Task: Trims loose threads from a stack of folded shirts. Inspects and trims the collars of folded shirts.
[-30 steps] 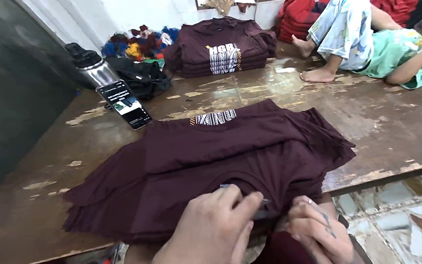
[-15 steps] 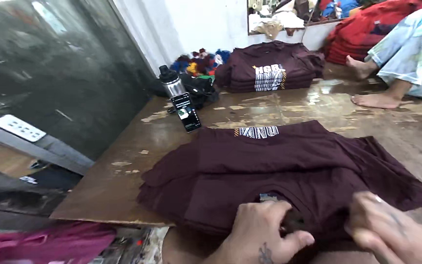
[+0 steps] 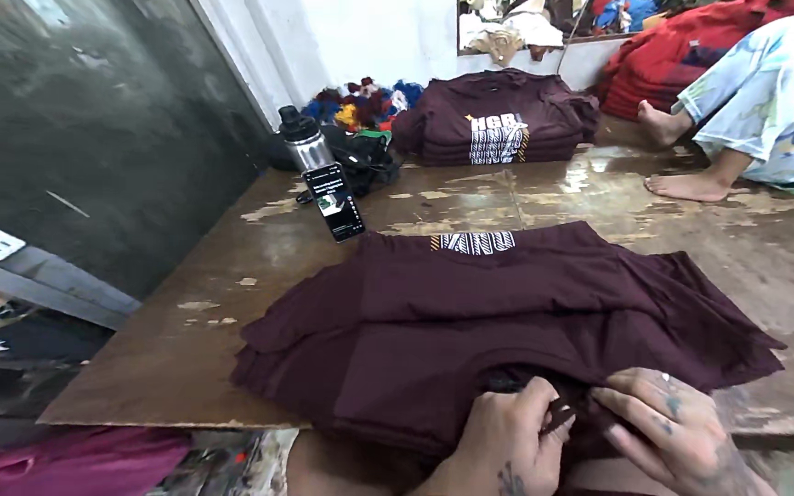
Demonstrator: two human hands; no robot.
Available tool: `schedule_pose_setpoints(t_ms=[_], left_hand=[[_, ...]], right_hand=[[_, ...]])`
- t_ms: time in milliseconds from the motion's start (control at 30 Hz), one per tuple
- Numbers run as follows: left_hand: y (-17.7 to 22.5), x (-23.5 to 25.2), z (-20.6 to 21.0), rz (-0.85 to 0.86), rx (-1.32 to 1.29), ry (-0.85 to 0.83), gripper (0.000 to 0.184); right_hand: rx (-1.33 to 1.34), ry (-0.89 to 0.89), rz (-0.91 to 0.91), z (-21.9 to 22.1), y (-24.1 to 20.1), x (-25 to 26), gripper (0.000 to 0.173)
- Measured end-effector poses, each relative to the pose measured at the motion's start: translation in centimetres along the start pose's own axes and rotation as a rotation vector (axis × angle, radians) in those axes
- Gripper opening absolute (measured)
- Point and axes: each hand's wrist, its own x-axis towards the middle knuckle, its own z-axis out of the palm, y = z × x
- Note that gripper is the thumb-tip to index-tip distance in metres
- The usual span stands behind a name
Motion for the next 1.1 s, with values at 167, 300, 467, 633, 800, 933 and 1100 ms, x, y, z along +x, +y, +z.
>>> schedule_pose_setpoints(t_ms=[167,300,467,633,800,933,1100], left_hand=[[0.1,-0.5,0.8,0.233,0.14,0.163,0.009],[0.4,-0.5,0.7,0.406,0.191,0.126,0.012],[1.2,1.0,-2.8,0.144,0.396,0.039,0.043],[1.5,1.5,-3.4,0.314,0.467,-0.02,0.034],[1.7,1.7,-3.3,0.486,0.528,-0.044,0.031],[2.3,1.4,-3.2,0.457,0.552,-0.078,0.028],[2.0,1.4,-2.9,0.396,0.596,-0.003,0.034]], right_hand=[[0.066,-0.002,0.257,0.5,-2.5,-0.1,0.064],[0.224,0.1,0.244,1.0,-3.9,0.5,0.019],[0.265,0.217,0.192,-0.3,-4.1,-1.6,0.015],[0.187,0.255,0.203,-1.1,-5.0,-2.0,0.011],[0.174,0.287,0.207,-1.2,-5.4,-1.5,0.013],[0.165,0.3,0.19,-1.3,-5.4,-1.1,0.011],[0.278,0.275,0.15,-1.1,-7.2,-0.1,0.014]])
